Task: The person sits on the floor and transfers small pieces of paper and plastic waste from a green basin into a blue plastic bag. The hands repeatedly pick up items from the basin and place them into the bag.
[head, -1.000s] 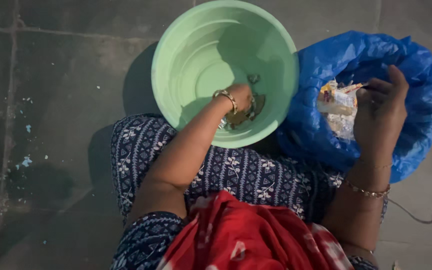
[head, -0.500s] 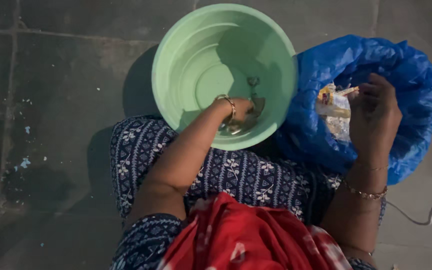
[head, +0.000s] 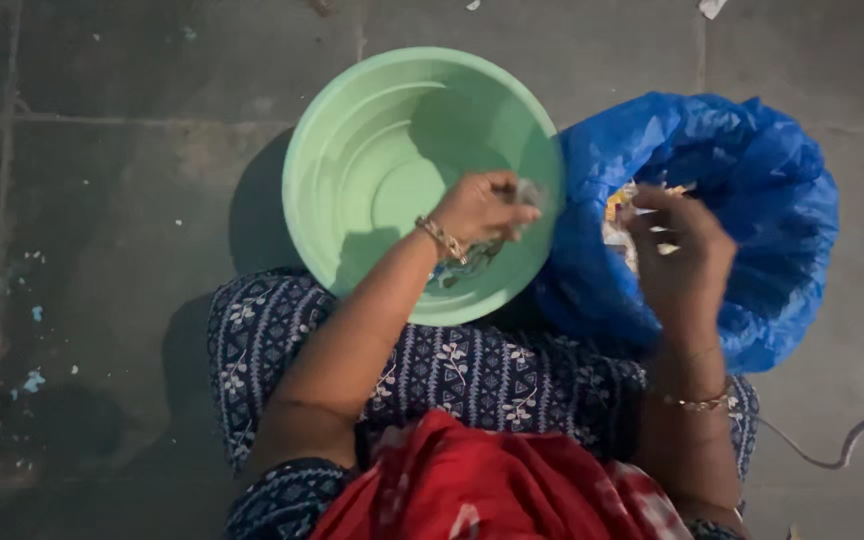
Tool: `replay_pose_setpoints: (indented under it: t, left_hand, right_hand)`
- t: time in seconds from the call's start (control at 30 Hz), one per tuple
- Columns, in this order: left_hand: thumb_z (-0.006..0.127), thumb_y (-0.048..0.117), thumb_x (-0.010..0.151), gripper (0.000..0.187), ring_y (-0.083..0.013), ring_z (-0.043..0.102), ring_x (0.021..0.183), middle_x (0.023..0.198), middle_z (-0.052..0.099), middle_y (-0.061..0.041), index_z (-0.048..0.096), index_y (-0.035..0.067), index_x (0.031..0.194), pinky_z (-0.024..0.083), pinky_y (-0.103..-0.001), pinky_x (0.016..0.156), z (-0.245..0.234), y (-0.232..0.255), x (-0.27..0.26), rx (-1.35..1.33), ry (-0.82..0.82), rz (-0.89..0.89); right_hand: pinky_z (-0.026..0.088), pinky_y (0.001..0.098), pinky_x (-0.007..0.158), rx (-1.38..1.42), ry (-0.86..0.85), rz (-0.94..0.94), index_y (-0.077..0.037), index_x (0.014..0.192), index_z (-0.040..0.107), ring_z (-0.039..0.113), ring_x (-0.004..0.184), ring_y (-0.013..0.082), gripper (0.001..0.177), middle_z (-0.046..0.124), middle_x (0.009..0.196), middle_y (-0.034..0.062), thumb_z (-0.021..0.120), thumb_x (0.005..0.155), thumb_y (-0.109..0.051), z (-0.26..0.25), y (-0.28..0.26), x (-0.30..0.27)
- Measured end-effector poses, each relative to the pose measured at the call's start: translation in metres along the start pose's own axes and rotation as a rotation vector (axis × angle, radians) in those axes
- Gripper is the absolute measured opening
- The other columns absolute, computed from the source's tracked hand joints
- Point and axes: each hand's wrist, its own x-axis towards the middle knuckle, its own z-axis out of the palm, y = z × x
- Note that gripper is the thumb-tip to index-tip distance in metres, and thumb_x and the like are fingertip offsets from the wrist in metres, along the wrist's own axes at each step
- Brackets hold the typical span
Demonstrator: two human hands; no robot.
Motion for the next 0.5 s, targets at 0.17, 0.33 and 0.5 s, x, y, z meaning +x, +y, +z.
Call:
replay_pose_setpoints:
  t: [0.17,0.33,0.5]
  left_hand:
    - [0.08,0.006,0.092,0.019,-0.0082,0.067,0.082,0.096,0.073,-0.002,0.068,0.004,0.107,0.055,-0.022,0.062,0.025,-0.011,-0.015,-0.001,-0.161,0.095]
    - [0.08,0.007,0.093,0.019,-0.0115,0.072,0.085,0.097,0.076,-0.006,0.071,0.006,0.109,0.06,-0.025,0.068,0.03,-0.009,-0.018,-0.021,-0.173,0.101]
    - [0.074,0.014,0.093,0.018,-0.0123,0.075,0.089,0.099,0.078,-0.004,0.075,0.007,0.11,0.065,-0.03,0.069,0.032,0.004,-0.021,-0.102,-0.098,0.015]
  right_hand:
    - [0.058,0.0266,0.078,0.09,-0.168,-0.008,-0.001,0.115,0.073,0.072,0.087,0.0142,0.024,0.076,0.102,0.01,0.082,0.093,-0.003,0.01,-0.017,-0.008]
    - [0.059,0.0247,0.083,0.402,-0.129,0.212,0.003,0.114,0.07,0.073,0.094,0.0126,0.022,0.076,0.106,0.009,0.077,0.094,-0.002,0.017,-0.015,-0.009]
    - [0.059,0.0246,0.082,0.551,-0.123,0.298,0.006,0.109,0.069,0.072,0.091,0.012,0.019,0.076,0.103,0.0101,0.077,0.093,-0.001,0.013,-0.006,-0.004]
